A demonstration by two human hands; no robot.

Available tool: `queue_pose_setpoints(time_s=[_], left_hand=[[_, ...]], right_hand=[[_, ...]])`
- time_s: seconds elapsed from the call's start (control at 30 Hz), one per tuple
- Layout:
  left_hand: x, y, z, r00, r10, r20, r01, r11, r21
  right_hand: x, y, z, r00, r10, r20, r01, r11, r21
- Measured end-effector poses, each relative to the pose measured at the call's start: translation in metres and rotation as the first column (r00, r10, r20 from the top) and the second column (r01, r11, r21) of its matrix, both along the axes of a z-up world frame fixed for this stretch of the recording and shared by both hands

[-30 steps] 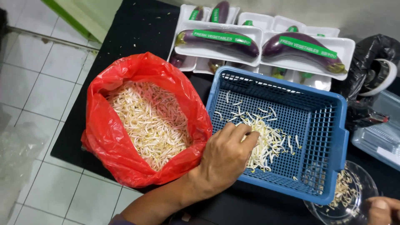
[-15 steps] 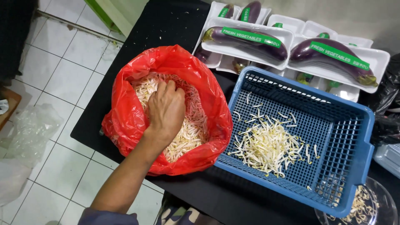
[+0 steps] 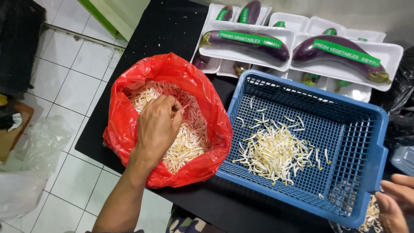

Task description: Manually cleaning bean sprouts by removing the root ends and sorting them into a plastic basket.

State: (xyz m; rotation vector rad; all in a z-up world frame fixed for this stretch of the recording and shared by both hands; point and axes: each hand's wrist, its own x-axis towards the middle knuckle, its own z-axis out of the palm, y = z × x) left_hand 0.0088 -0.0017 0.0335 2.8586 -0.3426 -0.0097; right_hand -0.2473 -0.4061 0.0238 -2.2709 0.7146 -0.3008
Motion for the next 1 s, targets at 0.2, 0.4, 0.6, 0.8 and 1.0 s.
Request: queue_pose_setpoints(time_s=[0.2, 0.4, 0.6, 0.8, 1.0], left_hand=[[-0.016, -0.009, 0.035, 0.963, 0.038, -0.268, -0.184, 0.818, -0.544], [-0.031, -0.026, 0.052, 0.854, -0.314, -0.414, -0.19, 0.553, -0.811], [-0.046, -0.07, 0.059, 0.666, -0.572, -0.479, -0.239, 0.444, -0.863], [-0.061, -0.092, 0.064, 0.798, -0.458, -0.392, 0.134, 0.769, -0.625], [-0.068, -0.102, 0.056, 0.808, -0.524, -0.271, 0.145, 0.622, -0.77]], right_hand=[[0.063, 0.051, 0.073, 0.956, 0.271, -0.114, -0.288, 0.94, -0.185], [0.1, 0.098, 0.077, 0.752, 0.644, 0.14, -0.559, 0.736, -0.381], [0.107, 0.121, 0.057, 0.703, 0.658, 0.27, -0.62, 0.753, -0.221], [0.106, 0.12, 0.059, 0.658, 0.706, 0.262, -0.564, 0.692, -0.451], [0.105, 0.119, 0.058, 0.672, 0.687, 0.276, -0.523, 0.705, -0.48]])
